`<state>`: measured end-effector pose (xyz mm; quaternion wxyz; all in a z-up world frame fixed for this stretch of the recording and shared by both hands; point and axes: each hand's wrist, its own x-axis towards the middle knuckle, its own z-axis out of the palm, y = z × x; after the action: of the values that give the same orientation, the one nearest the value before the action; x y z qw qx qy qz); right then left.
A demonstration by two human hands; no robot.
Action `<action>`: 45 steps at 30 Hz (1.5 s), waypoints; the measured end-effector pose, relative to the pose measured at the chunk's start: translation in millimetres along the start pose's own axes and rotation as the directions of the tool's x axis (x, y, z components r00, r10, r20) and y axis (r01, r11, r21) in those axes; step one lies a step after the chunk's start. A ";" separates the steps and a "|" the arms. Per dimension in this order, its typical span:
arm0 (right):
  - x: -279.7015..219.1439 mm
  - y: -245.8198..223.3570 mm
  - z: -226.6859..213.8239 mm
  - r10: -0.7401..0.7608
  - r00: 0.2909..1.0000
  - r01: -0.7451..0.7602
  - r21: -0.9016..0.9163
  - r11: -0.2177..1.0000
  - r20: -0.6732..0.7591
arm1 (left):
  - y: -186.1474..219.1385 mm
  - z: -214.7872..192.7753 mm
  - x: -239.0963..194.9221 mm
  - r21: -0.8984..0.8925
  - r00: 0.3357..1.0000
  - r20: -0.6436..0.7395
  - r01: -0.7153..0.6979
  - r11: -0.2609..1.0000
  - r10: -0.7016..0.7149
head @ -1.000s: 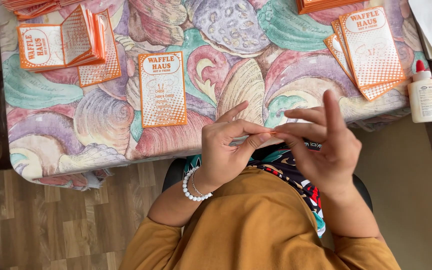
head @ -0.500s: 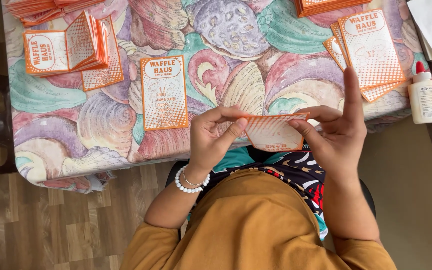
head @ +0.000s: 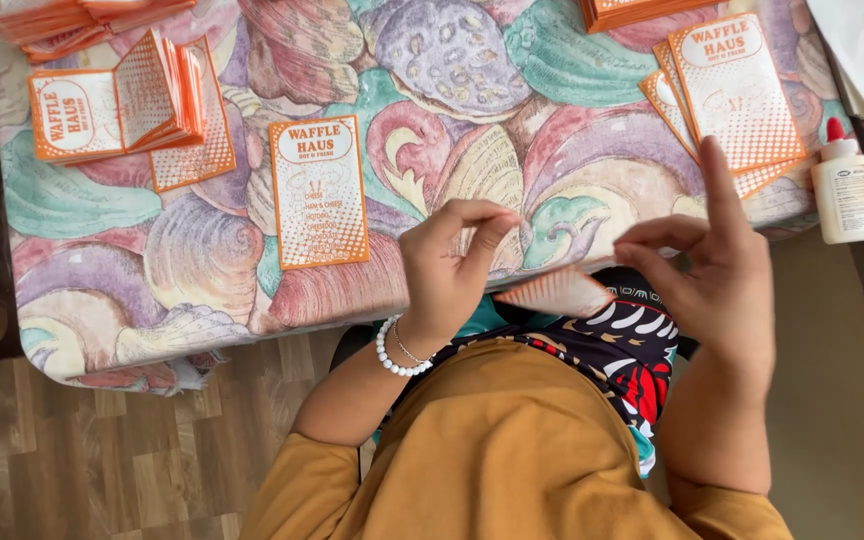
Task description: Manually applying glue to paper templates and folding them to assemble bags.
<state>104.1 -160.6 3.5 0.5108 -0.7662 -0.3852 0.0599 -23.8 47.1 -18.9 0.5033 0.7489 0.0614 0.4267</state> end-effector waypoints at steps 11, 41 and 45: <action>-78.6 168.4 55.1 0.321 0.924 -0.331 0.014 0.944 0.207 | -78.1 7.8 -153.3 0.322 0.942 0.328 -0.042 0.946 -0.070; -19.3 58.2 25.4 0.167 0.932 0.005 0.474 0.881 -0.321 | -1.2 -19.6 -45.6 -0.079 0.925 0.024 0.380 0.922 -0.379; -7.5 54.5 23.5 0.202 0.895 0.025 0.498 0.867 -0.398 | 7.3 -18.4 -31.5 -0.161 0.923 0.019 0.382 0.910 -0.384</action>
<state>116.3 -158.1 -55.0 0.7579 -0.6221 -0.1962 0.0062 -58.9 40.0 -28.9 0.6358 0.6763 0.1752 0.3282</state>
